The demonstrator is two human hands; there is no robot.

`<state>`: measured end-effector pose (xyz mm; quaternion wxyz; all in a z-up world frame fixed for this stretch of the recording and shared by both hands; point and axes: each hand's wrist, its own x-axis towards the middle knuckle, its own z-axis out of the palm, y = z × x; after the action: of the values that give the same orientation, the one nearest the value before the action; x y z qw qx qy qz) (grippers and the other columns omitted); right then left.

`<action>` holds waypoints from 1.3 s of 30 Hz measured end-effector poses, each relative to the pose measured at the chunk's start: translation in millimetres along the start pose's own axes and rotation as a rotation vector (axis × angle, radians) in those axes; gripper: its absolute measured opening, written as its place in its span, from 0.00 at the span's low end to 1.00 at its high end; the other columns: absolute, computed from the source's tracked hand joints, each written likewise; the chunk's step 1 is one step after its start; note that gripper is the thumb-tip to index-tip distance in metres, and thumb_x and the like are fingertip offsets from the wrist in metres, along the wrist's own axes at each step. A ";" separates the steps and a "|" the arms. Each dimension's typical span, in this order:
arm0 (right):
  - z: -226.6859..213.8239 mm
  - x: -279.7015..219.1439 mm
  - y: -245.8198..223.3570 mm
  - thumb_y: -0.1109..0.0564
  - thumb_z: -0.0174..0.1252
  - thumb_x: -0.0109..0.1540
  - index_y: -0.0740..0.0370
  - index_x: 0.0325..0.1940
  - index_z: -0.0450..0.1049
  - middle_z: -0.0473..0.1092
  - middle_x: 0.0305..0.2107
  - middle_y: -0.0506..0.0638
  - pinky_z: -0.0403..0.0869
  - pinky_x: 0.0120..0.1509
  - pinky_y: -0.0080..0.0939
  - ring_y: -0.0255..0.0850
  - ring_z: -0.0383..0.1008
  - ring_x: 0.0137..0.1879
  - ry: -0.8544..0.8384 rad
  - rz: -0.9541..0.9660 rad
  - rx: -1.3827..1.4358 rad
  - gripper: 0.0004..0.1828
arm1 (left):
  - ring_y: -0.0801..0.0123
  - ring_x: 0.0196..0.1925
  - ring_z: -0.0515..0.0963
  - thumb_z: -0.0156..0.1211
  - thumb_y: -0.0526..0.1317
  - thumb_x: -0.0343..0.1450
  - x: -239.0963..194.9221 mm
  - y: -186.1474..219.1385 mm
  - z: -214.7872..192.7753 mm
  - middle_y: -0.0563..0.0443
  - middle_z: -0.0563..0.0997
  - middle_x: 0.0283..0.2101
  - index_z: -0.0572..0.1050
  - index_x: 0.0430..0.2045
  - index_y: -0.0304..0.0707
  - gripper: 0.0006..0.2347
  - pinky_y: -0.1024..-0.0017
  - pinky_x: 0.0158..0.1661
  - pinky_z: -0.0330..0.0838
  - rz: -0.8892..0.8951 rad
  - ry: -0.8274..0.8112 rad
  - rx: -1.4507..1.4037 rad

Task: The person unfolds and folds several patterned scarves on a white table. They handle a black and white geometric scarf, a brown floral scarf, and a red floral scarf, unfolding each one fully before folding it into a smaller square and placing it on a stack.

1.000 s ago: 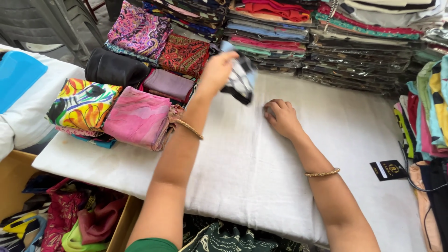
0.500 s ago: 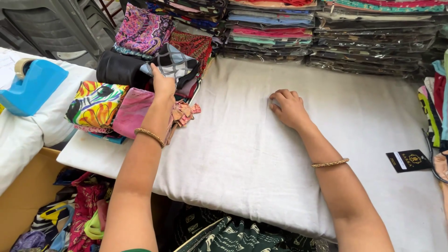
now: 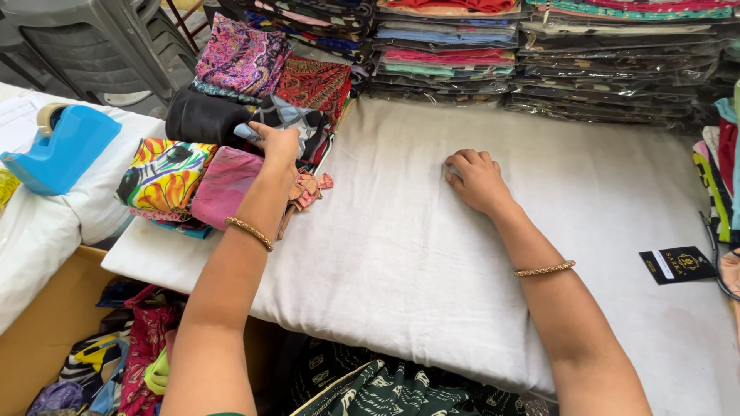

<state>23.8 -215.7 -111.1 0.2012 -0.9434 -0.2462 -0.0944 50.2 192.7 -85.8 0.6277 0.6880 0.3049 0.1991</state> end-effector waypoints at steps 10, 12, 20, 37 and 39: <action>-0.4 -0.8 -0.3 0.51 0.57 0.65 0.54 0.58 0.74 0.68 0.59 0.49 0.62 0.69 0.54 0.51 0.64 0.64 0.014 -0.010 0.011 0.17 | 0.38 0.80 0.35 0.64 0.38 0.70 -36.0 45.2 -16.5 0.25 0.24 0.74 0.43 0.76 0.39 0.40 0.58 0.73 0.48 0.547 0.137 0.283; 0.5 -0.1 0.3 0.51 0.57 0.66 0.54 0.58 0.74 0.68 0.59 0.49 0.63 0.69 0.54 0.52 0.63 0.65 0.007 -0.001 0.008 0.16 | 0.35 0.79 0.51 0.59 0.38 0.75 -30.8 49.5 -24.7 0.25 0.48 0.75 0.60 0.70 0.34 0.27 0.54 0.75 0.52 0.942 0.090 0.554; 1.8 -0.2 0.7 0.51 0.56 0.66 0.53 0.59 0.74 0.68 0.59 0.49 0.62 0.69 0.54 0.51 0.63 0.65 0.005 -0.005 -0.014 0.17 | 0.32 0.72 0.55 0.54 0.55 0.74 16.0 -2.0 -4.9 0.24 0.55 0.71 0.61 0.64 0.26 0.31 0.44 0.66 0.53 0.647 -0.082 1.183; 0.9 0.3 2.8 0.50 0.56 0.66 0.53 0.59 0.74 0.68 0.60 0.49 0.62 0.70 0.55 0.51 0.63 0.66 -0.014 -0.009 -0.004 0.18 | 0.43 0.54 0.78 0.61 0.46 0.77 -78.5 105.2 -156.2 0.34 0.80 0.54 0.76 0.54 0.31 0.17 0.53 0.54 0.71 1.052 -0.050 0.768; 1.6 1.4 2.6 0.51 0.56 0.66 0.53 0.59 0.74 0.68 0.59 0.49 0.62 0.69 0.55 0.51 0.63 0.66 -0.001 -0.015 -0.008 0.17 | 0.44 0.64 0.74 0.60 0.38 0.81 -91.5 100.9 -228.5 0.34 0.77 0.62 0.73 0.63 0.28 0.17 0.55 0.62 0.65 0.943 0.063 0.658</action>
<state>26.4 -216.5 -113.0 0.1966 -0.9423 -0.2531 -0.0964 -150.1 298.4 53.8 0.2145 0.9025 0.0296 0.3723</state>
